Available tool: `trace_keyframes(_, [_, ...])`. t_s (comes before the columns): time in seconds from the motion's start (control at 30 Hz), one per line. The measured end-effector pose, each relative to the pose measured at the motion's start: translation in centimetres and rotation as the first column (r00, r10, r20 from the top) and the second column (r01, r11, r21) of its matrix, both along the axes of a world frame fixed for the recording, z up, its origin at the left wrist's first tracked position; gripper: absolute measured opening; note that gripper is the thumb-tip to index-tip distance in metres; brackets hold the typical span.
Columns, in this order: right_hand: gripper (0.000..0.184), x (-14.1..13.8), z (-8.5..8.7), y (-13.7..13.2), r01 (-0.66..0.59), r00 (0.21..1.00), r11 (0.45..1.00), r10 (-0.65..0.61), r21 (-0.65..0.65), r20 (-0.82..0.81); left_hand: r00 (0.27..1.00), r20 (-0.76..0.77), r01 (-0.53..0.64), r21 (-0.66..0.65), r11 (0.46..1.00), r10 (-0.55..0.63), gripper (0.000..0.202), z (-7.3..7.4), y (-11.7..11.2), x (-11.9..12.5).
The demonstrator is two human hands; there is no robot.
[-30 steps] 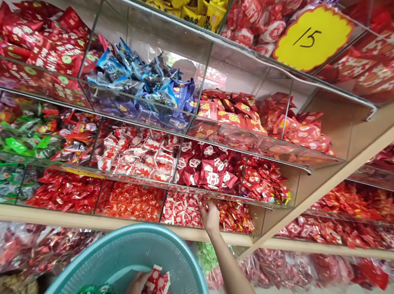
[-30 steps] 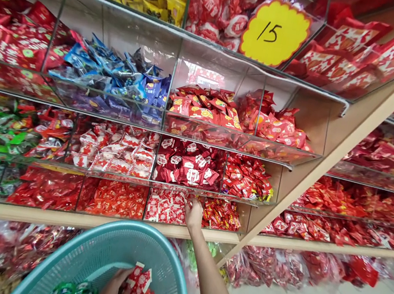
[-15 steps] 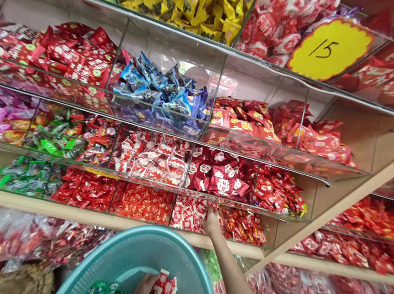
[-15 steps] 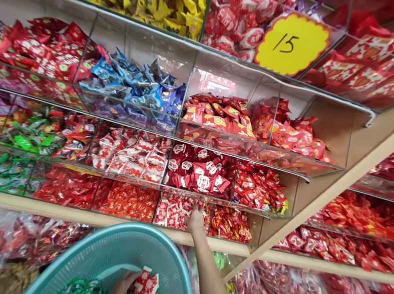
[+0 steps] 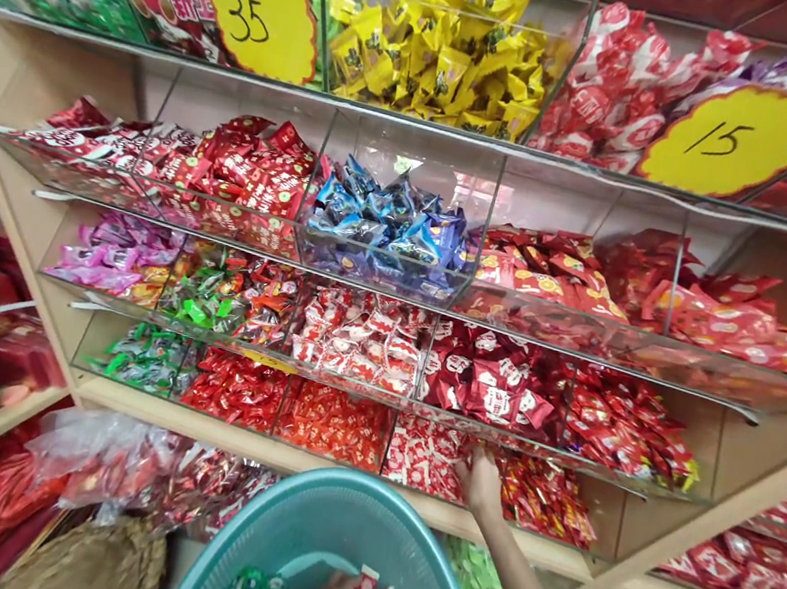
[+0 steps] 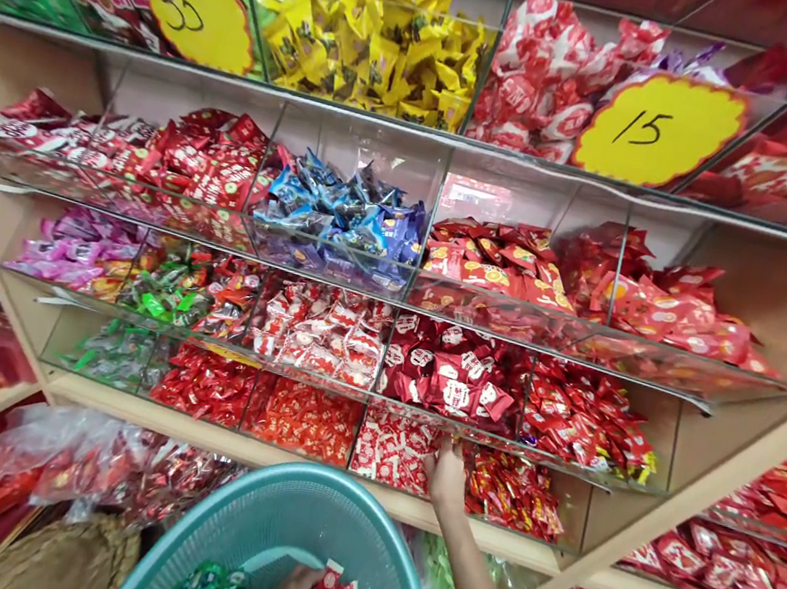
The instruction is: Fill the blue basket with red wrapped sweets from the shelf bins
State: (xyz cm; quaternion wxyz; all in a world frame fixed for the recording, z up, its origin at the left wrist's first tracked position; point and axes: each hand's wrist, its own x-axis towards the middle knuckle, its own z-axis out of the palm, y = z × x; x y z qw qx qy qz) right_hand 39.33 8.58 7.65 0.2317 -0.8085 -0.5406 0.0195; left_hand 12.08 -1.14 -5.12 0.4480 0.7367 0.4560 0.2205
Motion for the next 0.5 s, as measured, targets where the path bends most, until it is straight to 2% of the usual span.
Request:
trace_keyframes(0.13, [0.023, 0.1, 1.0, -1.5, -0.054, 0.995, 0.976, 0.071, 0.209, -0.075, 0.999, -0.028, -0.023, -0.034, 0.999, 0.022, 0.055, 0.5, -0.1, 0.1])
trace_keyframes(0.23, [0.02, -1.7, 1.9, -4.0, -0.113, 0.932, 0.934, 0.218, 0.338, -0.29, 0.999, -0.045, 0.001, -0.057, 0.998, -0.004, 0.058, 0.2, 0.3, 0.2])
trace_keyframes(0.27, [0.02, -2.8, 2.0, -5.1, -0.145, 0.873, 0.93, 0.281, 0.339, -0.398, 0.999, -0.04, 0.001, -0.066, 0.998, -0.004, 0.058, 0.0, 0.4, 0.3])
trace_keyframes(0.33, [0.018, -5.4, 1.6, -7.4, -0.26, 0.684, 0.914, 0.402, 0.311, -0.609, 1.0, -0.021, -0.015, -0.086, 0.996, 0.013, 0.056, -0.3, 0.7, 0.3])
trace_keyframes(0.4, [0.016, -8.0, 0.4, -9.3, -0.388, 0.509, 0.895, 0.407, 0.221, -0.758, 0.999, 0.003, -0.046, -0.113, 0.993, 0.047, 0.052, -0.5, 0.8, 0.2])
trace_keyframes(0.43, [0.015, -9.2, -0.5, -10.0, -0.432, 0.471, 0.887, 0.377, 0.164, -0.797, 0.998, 0.014, -0.061, -0.125, 0.99, 0.063, 0.05, -0.4, 0.9, 0.2])
trace_keyframes(0.5, [0.015, -11.0, -2.5, -10.9, -0.477, 0.517, 0.874, 0.365, 0.093, -0.774, 0.996, 0.024, -0.082, -0.148, 0.986, 0.086, 0.047, -0.4, 1.0, 0.1])
